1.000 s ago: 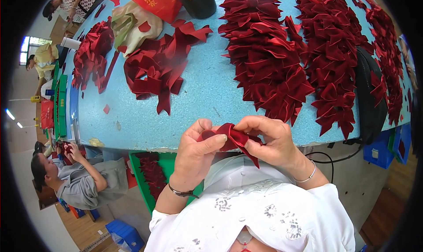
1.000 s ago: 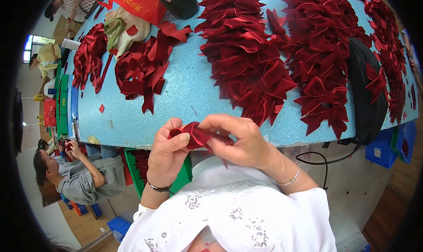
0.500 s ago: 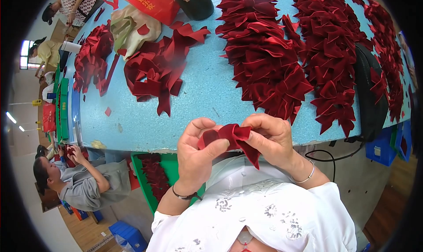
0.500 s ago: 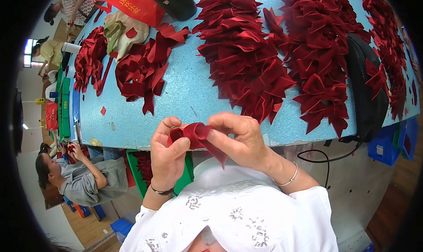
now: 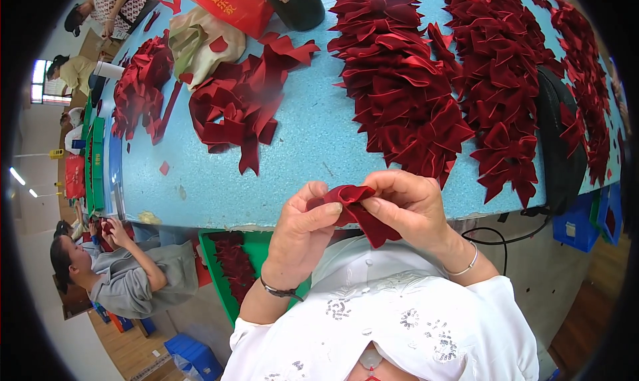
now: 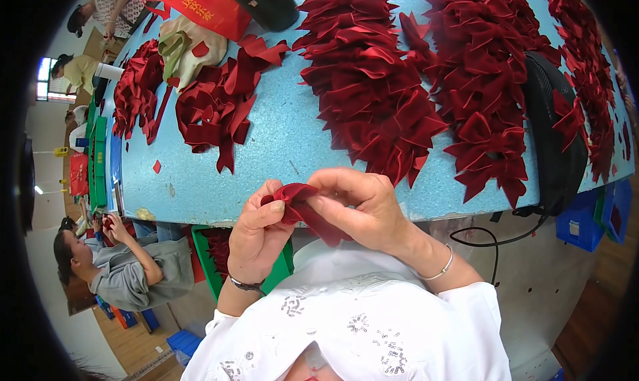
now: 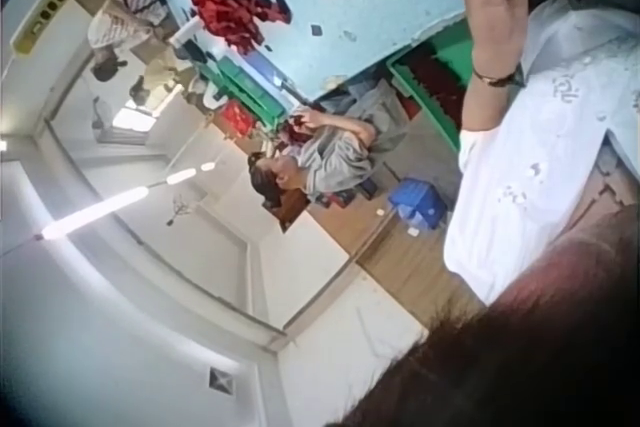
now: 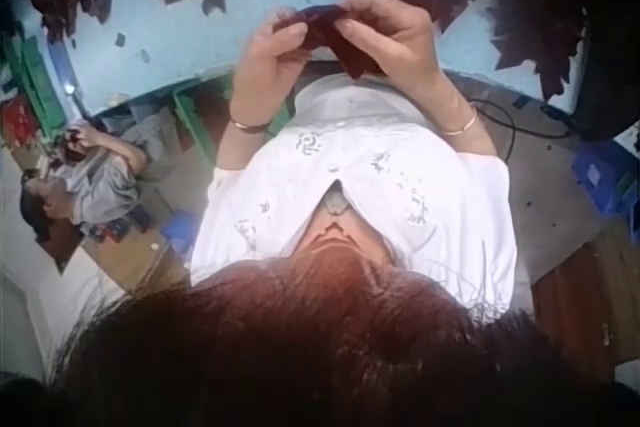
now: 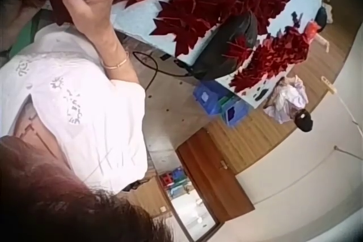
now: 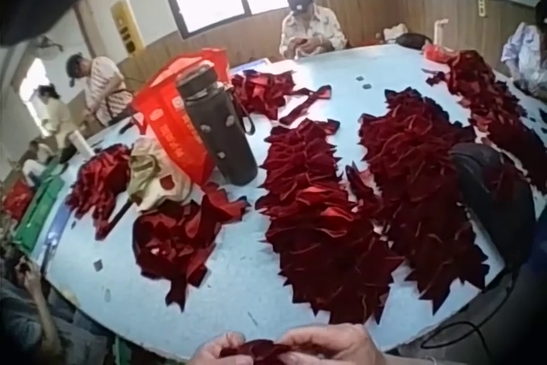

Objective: Manually tying red ribbons into decorative bows at a factory workbench.

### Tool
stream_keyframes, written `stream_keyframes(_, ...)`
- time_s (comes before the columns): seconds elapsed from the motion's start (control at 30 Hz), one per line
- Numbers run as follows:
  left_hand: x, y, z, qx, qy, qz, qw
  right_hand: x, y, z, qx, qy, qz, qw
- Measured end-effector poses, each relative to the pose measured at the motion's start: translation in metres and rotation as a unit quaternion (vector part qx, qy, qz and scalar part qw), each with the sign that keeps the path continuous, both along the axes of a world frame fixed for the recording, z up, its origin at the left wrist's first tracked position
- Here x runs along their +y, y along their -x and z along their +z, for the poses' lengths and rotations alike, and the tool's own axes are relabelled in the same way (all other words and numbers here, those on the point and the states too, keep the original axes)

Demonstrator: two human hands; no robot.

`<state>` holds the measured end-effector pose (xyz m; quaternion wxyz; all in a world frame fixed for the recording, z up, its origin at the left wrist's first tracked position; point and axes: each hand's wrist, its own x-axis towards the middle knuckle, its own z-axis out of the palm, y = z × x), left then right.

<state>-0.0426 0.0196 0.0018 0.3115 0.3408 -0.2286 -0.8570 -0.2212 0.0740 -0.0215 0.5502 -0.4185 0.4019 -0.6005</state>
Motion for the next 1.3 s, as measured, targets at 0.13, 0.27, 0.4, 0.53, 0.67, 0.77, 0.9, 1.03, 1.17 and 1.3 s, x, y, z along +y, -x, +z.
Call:
stream_keyframes(0.13,0.0,0.0,-0.001,0.011,-0.006,-0.007,1.0,0.0,0.001,-0.001,0.036,0.022,-0.025,0.999)
stream_keyframes(0.27,0.002,0.008,0.009,-0.026,0.007,0.002,1.0,-0.001,0.001,-0.005,0.082,0.053,-0.045,0.994)
stream_keyframes(0.4,0.002,0.011,0.012,-0.047,0.029,-0.002,0.998,-0.003,-0.001,-0.002,0.101,0.083,-0.083,0.988)
stream_keyframes(0.53,0.001,0.008,0.007,-0.016,0.024,-0.027,0.999,-0.002,-0.005,-0.003,0.105,0.098,-0.106,0.984)
stream_keyframes(0.67,0.002,0.007,0.005,0.028,0.008,-0.04,0.999,0.001,-0.006,-0.007,0.089,0.067,-0.118,0.987)
stream_keyframes(0.77,0.002,0.005,0.005,0.024,0.001,-0.029,0.999,0.001,-0.004,-0.007,0.163,0.101,-0.115,0.975)
stream_keyframes(0.9,0.002,0.004,0.007,-0.024,0.022,-0.026,0.999,-0.004,0.001,-0.004,0.213,0.161,-0.094,0.959)
stream_keyframes(1.03,0.004,0.004,0.006,-0.073,0.059,-0.016,0.995,-0.009,0.001,-0.012,0.347,0.279,-0.134,0.885)
stream_keyframes(1.17,0.007,0.007,0.007,-0.076,0.091,-0.001,0.993,-0.004,-0.001,-0.016,0.388,0.265,-0.185,0.863)
stream_keyframes(1.3,0.008,0.013,0.01,-0.129,0.148,0.037,0.98,-0.007,-0.005,-0.016,0.321,0.18,-0.163,0.915)
